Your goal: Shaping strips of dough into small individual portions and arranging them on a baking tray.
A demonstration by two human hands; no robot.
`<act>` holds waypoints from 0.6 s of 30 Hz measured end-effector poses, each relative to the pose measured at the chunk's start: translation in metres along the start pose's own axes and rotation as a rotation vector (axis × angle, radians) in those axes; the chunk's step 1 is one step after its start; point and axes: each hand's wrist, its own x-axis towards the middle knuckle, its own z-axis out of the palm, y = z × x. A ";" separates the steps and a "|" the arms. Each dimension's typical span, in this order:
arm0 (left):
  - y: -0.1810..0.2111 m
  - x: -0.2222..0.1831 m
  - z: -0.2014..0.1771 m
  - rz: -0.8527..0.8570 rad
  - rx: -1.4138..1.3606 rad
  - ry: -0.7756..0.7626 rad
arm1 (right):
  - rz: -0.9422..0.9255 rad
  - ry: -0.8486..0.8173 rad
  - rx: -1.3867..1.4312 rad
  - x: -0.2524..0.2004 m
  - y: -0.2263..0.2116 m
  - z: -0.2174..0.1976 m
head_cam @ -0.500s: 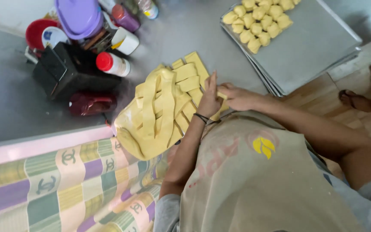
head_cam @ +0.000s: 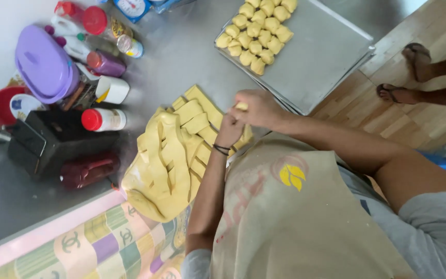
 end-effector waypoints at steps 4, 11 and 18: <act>0.021 0.004 0.018 -0.063 -0.030 -0.018 | -0.128 0.057 -0.072 0.027 0.094 0.008; 0.050 -0.003 0.000 -0.214 0.097 0.096 | 0.462 -0.169 -0.235 0.099 0.219 -0.084; 0.050 -0.027 0.014 -0.443 0.202 0.039 | 0.512 0.140 -0.266 0.147 0.306 -0.033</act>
